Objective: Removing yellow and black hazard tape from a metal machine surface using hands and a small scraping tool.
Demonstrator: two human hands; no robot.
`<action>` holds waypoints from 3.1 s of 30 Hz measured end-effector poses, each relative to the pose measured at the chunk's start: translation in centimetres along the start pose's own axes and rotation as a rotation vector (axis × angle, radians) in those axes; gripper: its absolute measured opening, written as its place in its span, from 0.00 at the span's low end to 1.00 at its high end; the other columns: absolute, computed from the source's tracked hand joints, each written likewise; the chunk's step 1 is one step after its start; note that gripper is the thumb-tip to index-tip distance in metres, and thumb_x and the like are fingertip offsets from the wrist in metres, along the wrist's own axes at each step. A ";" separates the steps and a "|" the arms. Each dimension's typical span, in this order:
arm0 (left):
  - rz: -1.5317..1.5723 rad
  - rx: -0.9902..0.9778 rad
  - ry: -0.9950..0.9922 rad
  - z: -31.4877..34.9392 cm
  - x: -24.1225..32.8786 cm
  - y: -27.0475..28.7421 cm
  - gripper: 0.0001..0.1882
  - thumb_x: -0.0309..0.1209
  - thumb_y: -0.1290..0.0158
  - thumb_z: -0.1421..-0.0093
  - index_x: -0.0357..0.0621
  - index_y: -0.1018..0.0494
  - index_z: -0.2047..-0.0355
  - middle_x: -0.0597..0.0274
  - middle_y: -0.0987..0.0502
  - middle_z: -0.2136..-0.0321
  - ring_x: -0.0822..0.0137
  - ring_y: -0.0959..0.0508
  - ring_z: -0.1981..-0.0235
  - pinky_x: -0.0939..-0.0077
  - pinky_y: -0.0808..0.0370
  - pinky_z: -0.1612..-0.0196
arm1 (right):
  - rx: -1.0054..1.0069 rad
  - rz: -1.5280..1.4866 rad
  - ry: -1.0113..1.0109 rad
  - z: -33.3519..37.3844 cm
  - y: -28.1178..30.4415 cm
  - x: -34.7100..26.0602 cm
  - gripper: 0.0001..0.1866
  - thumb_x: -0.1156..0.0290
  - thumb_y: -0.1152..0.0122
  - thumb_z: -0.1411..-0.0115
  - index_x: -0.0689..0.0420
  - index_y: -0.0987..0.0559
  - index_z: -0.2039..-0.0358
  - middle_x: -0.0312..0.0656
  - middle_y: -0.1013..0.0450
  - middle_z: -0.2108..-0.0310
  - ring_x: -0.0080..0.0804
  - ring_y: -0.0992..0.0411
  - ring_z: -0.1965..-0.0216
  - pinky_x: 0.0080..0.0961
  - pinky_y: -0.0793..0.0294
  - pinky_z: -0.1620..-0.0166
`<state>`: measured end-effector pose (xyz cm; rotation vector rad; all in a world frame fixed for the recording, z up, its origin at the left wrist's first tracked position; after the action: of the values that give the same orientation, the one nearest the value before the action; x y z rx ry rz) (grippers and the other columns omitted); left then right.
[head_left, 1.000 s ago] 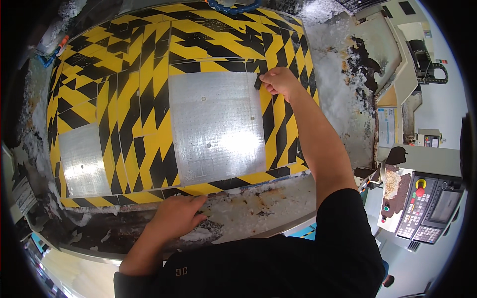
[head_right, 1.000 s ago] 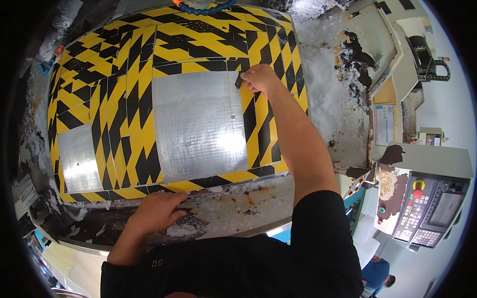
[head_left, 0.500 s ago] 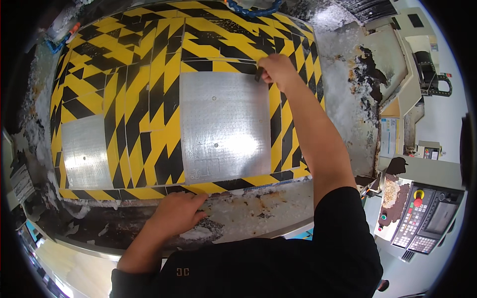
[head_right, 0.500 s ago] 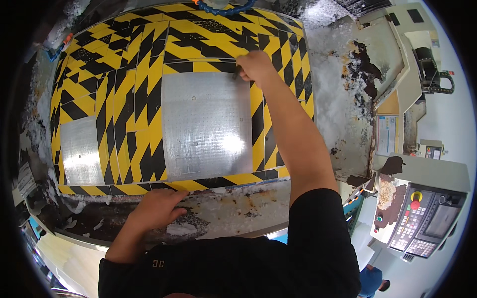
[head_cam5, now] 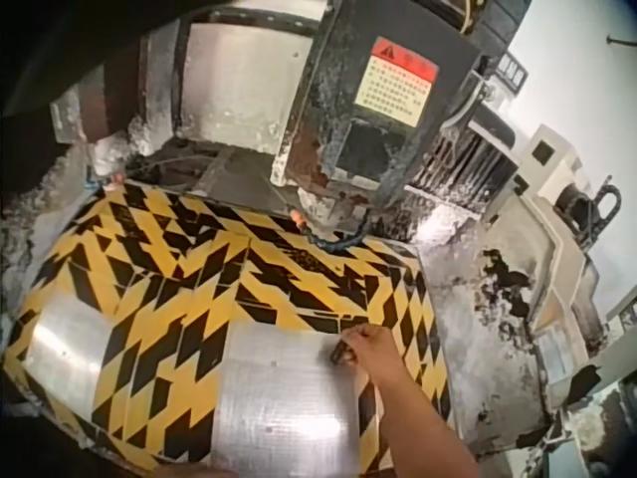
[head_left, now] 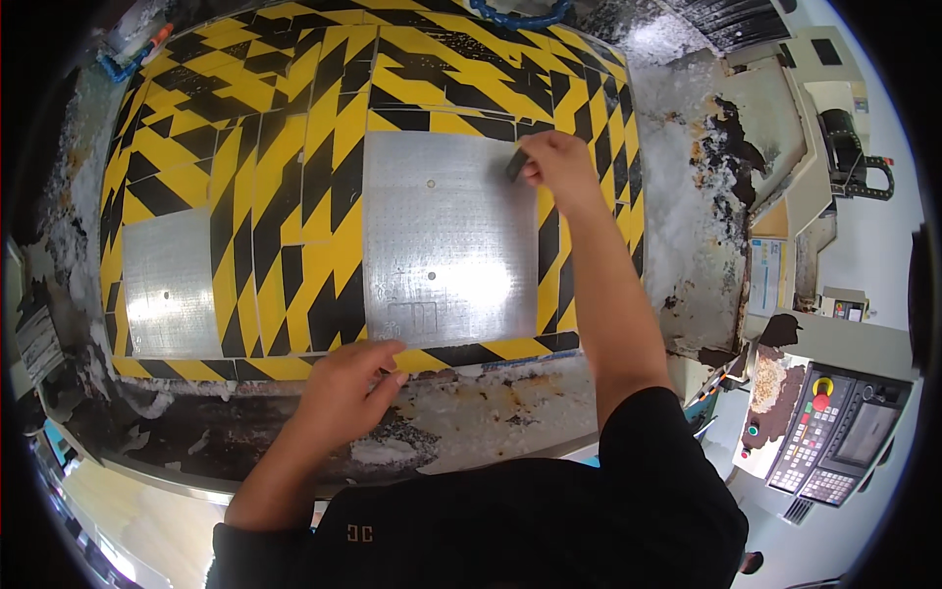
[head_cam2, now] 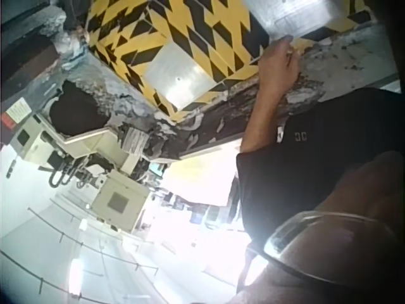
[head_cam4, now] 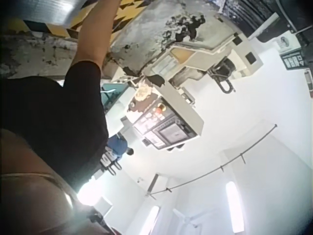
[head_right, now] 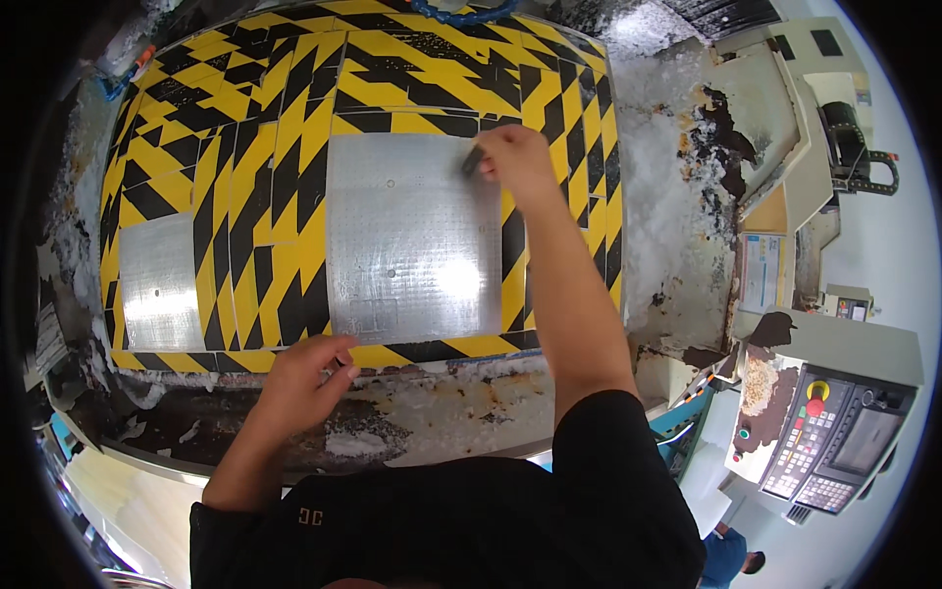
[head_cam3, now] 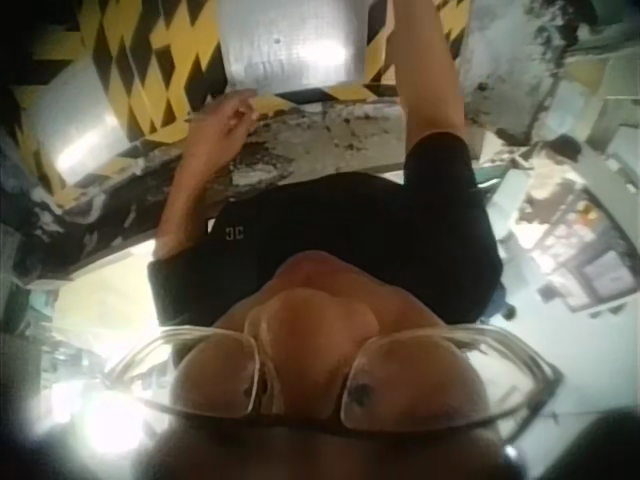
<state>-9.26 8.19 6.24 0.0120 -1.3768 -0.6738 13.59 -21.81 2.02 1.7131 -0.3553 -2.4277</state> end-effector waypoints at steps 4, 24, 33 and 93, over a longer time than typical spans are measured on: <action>-0.079 -0.028 -0.103 0.1 0.2 -0.8 0.17 0.29 0.39 0.44 0.42 0.25 0.55 0.55 0.21 0.69 0.53 0.20 0.69 0.62 0.24 0.65 | 0.052 0.080 -0.116 -3.0 3.3 2.3 0.13 0.67 0.34 0.42 0.66 0.20 0.68 0.38 0.26 0.76 0.25 0.27 0.77 0.21 0.24 0.72; -0.206 -0.026 -0.149 0.3 -0.2 -0.6 0.17 0.32 0.39 0.44 0.42 0.25 0.55 0.55 0.22 0.70 0.51 0.21 0.68 0.59 0.25 0.65 | 0.016 0.555 -0.144 -5.3 -0.7 1.2 0.13 0.66 0.37 0.46 0.64 0.23 0.75 0.40 0.28 0.80 0.29 0.30 0.80 0.27 0.31 0.77; -0.222 -0.063 -0.079 0.6 -0.2 -0.1 0.19 0.33 0.39 0.44 0.42 0.25 0.53 0.50 0.21 0.63 0.48 0.21 0.62 0.58 0.24 0.60 | 0.070 0.122 -0.191 -4.5 2.4 1.5 0.07 0.71 0.36 0.43 0.62 0.22 0.72 0.36 0.30 0.78 0.23 0.31 0.79 0.20 0.30 0.75; 0.437 0.136 0.087 0.8 -1.3 1.6 0.09 0.25 0.40 0.41 0.35 0.28 0.75 0.65 0.28 0.77 0.76 0.31 0.74 0.79 0.33 0.70 | 0.219 0.829 0.804 1.1 -0.2 2.2 0.05 0.74 0.37 0.43 0.58 0.16 0.66 0.46 0.22 0.65 0.48 0.26 0.61 0.37 0.25 0.55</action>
<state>-9.28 10.40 5.85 -0.1461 -1.2830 -0.2112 11.85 -22.06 0.27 1.9129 -0.9701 -1.0686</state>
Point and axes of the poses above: each hand's wrist, its own z-axis away from the middle knuckle, its own y-axis out of the back of the hand, x = y × z, the point moved 5 cm from there along -z, towards the middle knuckle
